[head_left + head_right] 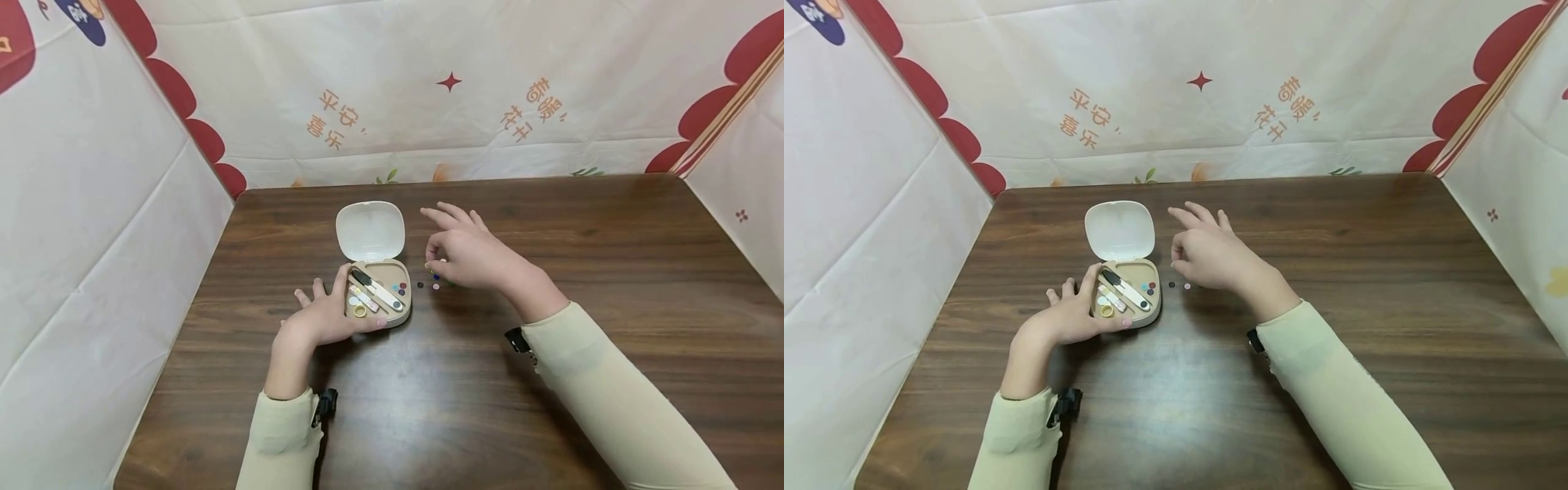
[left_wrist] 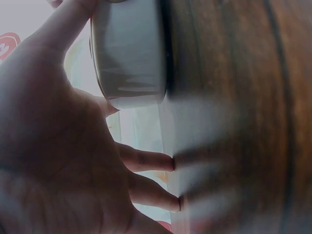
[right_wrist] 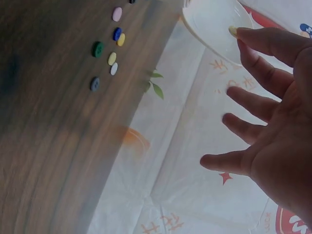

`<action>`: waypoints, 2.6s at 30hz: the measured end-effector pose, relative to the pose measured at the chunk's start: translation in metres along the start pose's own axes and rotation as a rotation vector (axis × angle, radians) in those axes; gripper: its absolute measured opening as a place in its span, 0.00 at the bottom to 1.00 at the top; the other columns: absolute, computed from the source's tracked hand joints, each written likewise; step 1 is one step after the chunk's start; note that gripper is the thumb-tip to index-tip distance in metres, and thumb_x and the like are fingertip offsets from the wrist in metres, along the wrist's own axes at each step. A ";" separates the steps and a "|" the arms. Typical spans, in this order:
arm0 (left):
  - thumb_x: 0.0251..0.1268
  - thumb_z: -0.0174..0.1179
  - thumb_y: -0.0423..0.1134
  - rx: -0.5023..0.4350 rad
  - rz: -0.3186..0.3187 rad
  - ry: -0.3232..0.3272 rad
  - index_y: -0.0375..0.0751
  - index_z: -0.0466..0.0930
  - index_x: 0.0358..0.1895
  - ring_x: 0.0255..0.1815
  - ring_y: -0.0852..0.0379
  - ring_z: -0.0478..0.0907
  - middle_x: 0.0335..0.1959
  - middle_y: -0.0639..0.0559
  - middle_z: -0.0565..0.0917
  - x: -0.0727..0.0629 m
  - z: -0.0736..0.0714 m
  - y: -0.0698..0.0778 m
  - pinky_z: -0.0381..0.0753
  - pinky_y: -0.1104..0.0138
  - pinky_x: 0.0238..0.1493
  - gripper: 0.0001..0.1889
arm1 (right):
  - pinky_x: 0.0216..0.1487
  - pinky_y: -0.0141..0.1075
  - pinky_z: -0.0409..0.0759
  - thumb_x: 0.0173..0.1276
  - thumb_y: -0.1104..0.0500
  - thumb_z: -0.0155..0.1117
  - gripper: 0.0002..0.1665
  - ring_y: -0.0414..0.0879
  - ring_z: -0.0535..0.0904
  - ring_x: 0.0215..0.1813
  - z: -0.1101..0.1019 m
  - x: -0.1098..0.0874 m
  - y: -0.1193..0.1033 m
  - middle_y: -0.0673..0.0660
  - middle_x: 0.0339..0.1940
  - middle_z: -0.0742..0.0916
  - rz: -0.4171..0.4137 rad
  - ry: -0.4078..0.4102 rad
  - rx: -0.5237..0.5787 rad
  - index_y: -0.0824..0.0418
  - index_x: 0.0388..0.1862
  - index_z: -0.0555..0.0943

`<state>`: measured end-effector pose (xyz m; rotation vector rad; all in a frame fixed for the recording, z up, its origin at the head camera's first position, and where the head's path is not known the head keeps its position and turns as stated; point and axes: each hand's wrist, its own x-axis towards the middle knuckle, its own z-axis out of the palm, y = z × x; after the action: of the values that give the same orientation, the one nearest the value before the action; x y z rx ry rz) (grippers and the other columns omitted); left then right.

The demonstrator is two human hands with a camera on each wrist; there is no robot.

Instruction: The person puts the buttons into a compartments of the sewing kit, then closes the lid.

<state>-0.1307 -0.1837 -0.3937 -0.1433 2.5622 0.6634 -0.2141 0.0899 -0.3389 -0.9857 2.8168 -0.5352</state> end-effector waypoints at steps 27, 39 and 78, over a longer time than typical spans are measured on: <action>0.53 0.64 0.83 0.015 -0.004 -0.013 0.68 0.28 0.88 0.83 0.13 0.27 0.86 0.22 0.36 0.002 -0.002 0.002 0.55 0.15 0.67 0.68 | 0.77 0.83 0.39 0.68 0.59 0.71 0.09 0.61 0.42 0.92 0.042 0.023 -0.025 0.55 0.89 0.63 -0.204 0.081 -0.119 0.50 0.26 0.85; 0.53 0.63 0.84 0.014 0.003 -0.012 0.68 0.28 0.88 0.82 0.11 0.28 0.86 0.21 0.37 0.000 -0.001 0.002 0.54 0.13 0.64 0.68 | 0.77 0.83 0.41 0.69 0.60 0.70 0.10 0.61 0.42 0.92 0.056 0.023 -0.020 0.55 0.90 0.61 -0.306 0.159 -0.210 0.51 0.27 0.83; 0.52 0.65 0.83 0.014 -0.017 0.001 0.72 0.30 0.87 0.84 0.14 0.29 0.87 0.22 0.39 0.002 0.001 0.003 0.55 0.12 0.64 0.67 | 0.79 0.81 0.41 0.73 0.57 0.71 0.02 0.62 0.49 0.91 0.024 0.001 0.006 0.58 0.86 0.67 -0.232 0.250 -0.111 0.50 0.40 0.89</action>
<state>-0.1325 -0.1806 -0.3942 -0.1606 2.5633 0.6386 -0.2136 0.0864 -0.3637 -1.3692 2.9943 -0.5672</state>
